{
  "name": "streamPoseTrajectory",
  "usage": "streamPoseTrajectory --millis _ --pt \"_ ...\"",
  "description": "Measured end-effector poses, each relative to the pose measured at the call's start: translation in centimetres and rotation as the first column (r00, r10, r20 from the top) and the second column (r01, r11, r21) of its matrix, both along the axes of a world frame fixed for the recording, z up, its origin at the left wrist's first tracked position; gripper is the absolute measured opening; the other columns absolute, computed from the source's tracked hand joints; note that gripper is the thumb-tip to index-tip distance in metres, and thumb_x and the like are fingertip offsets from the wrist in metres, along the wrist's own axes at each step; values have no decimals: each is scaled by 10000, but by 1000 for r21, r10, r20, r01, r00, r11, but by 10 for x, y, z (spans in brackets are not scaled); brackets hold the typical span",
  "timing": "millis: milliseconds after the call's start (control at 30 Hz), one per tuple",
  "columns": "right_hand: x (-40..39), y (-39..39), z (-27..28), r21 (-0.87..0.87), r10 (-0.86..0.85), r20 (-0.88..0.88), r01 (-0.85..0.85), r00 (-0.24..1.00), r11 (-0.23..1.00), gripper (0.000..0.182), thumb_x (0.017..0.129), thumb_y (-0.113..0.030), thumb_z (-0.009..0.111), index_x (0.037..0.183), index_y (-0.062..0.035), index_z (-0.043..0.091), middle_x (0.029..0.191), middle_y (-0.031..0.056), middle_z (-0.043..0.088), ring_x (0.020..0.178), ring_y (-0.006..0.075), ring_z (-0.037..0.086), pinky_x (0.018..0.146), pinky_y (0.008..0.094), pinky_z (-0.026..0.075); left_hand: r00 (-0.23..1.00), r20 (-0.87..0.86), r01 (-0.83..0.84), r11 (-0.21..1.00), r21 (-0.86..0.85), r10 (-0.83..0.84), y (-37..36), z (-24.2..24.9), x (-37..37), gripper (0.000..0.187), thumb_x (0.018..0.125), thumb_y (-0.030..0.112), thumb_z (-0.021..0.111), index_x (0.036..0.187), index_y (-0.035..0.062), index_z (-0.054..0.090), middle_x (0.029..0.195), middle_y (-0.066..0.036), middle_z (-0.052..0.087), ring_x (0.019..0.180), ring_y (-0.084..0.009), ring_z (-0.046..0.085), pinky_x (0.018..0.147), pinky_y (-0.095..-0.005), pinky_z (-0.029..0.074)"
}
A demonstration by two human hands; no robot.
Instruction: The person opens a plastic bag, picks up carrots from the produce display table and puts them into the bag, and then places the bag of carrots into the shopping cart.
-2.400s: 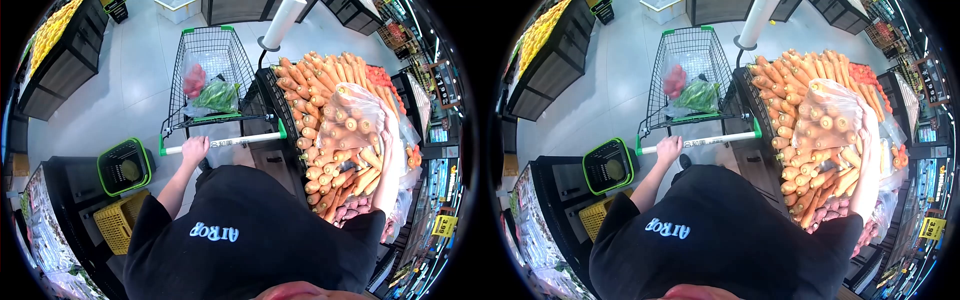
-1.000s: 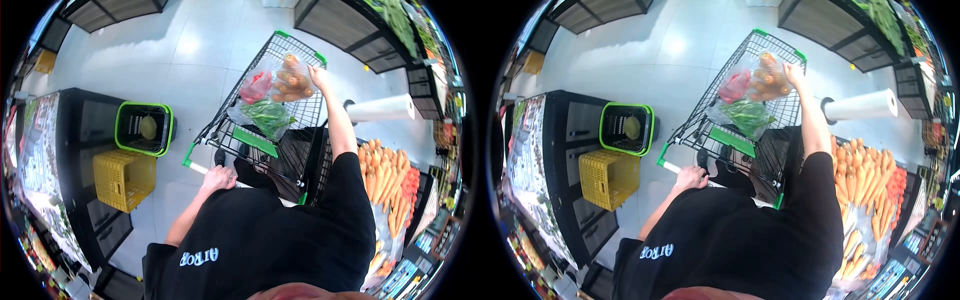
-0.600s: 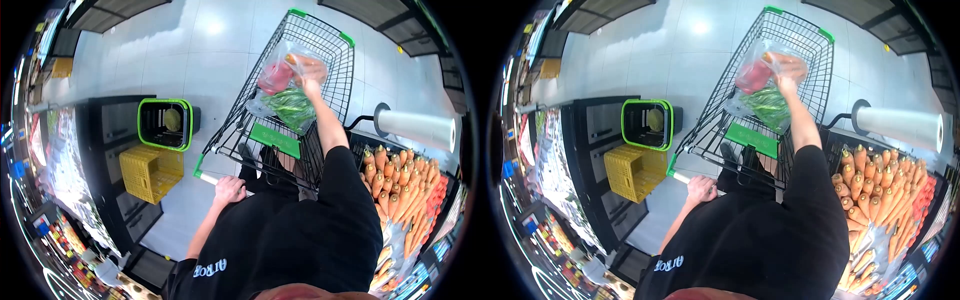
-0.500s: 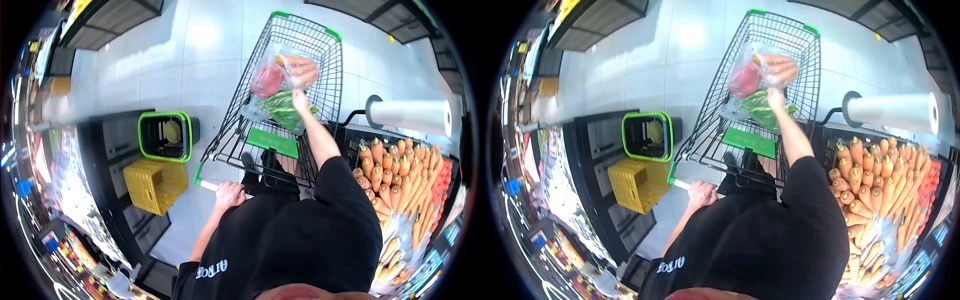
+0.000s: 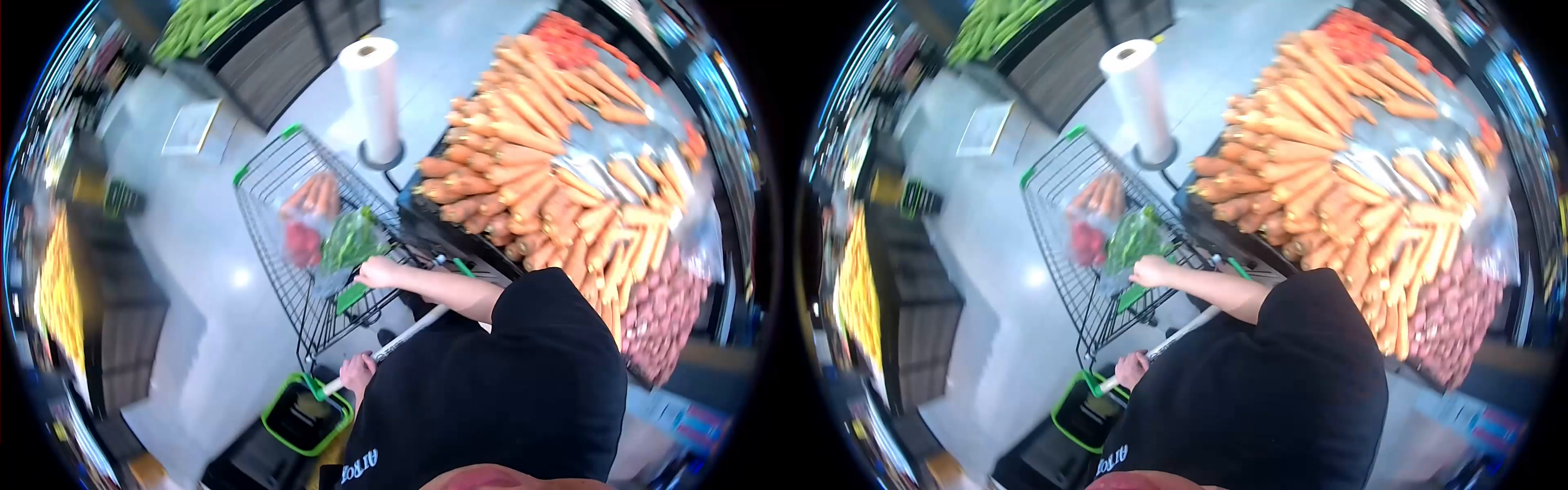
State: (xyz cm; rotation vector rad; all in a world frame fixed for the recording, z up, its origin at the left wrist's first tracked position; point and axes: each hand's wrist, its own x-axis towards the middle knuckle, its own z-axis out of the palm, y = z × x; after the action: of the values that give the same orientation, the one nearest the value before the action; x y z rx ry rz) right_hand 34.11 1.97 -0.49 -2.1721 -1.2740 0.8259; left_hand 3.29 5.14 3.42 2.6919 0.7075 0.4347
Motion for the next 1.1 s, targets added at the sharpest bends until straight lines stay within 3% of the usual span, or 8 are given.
streamPoseTrajectory --millis 133,233,300,400,567,900,1033,1100 --pt "-20 -52 36 43 -259 156 255 953 966 309 865 -254 696 1050 -30 590 1052 179 615 1002 384 637 813 483 524 994 45 96 993 68 -99 33 -6 17 191 895 203 579 760 190 712 664 -21 638 611 -258 595 590 -405 458" --pt "-46 -90 25 333 -442 335 335 832 881 266 841 -240 710 998 -46 617 1117 134 581 1121 333 544 939 444 466 985 -13 170 983 76 -170 50 -3 22 262 945 230 551 736 139 681 661 -74 636 602 -316 593 561 -464 464" --pt "-66 -98 40 487 -621 558 390 550 782 280 853 -270 684 1019 -45 660 1187 133 583 1097 298 565 967 470 434 981 -30 196 976 96 -194 58 -5 27 281 958 240 542 738 122 672 655 -91 630 614 -335 598 563 -476 468" --pt "-87 -105 41 100 -525 543 571 656 815 304 899 -332 600 784 -81 726 837 48 667 908 259 612 872 420 428 947 -55 319 947 38 -317 76 -9 29 259 982 277 524 878 106 689 749 -104 651 685 -349 624 605 -488 485" --pt "-122 -100 35 435 -645 586 482 490 761 268 891 -275 620 731 -75 699 766 55 580 881 256 574 1024 437 399 859 -61 506 861 -51 -508 123 -7 26 327 926 365 624 1149 127 660 900 -145 683 814 -376 657 693 -499 517" --pt "-188 -98 45 442 -562 579 352 591 825 326 849 -329 669 1070 -91 645 1073 61 628 1127 251 554 1123 469 335 640 -589 466 859 -213 -493 235 21 -3 505 810 505 702 1171 153 676 982 -174 730 928 -371 701 804 -490 548" --pt "-191 -116 50 326 -425 563 283 709 902 454 688 -213 747 1119 -103 652 1098 81 639 1086 277 599 968 434 466 513 -639 536 796 -283 -573 263 26 -7 545 801 546 691 1170 145 681 1011 -189 721 963 -368 688 838 -475 545" --pt "-179 -121 76 -16 -269 519 324 811 946 366 687 -194 748 1040 -115 690 1000 66 666 1028 273 619 958 429 468 486 -630 540 775 -328 -605 274 28 -11 520 790 550 697 1138 163 699 996 -190 721 952 -365 689 845 -469 552"
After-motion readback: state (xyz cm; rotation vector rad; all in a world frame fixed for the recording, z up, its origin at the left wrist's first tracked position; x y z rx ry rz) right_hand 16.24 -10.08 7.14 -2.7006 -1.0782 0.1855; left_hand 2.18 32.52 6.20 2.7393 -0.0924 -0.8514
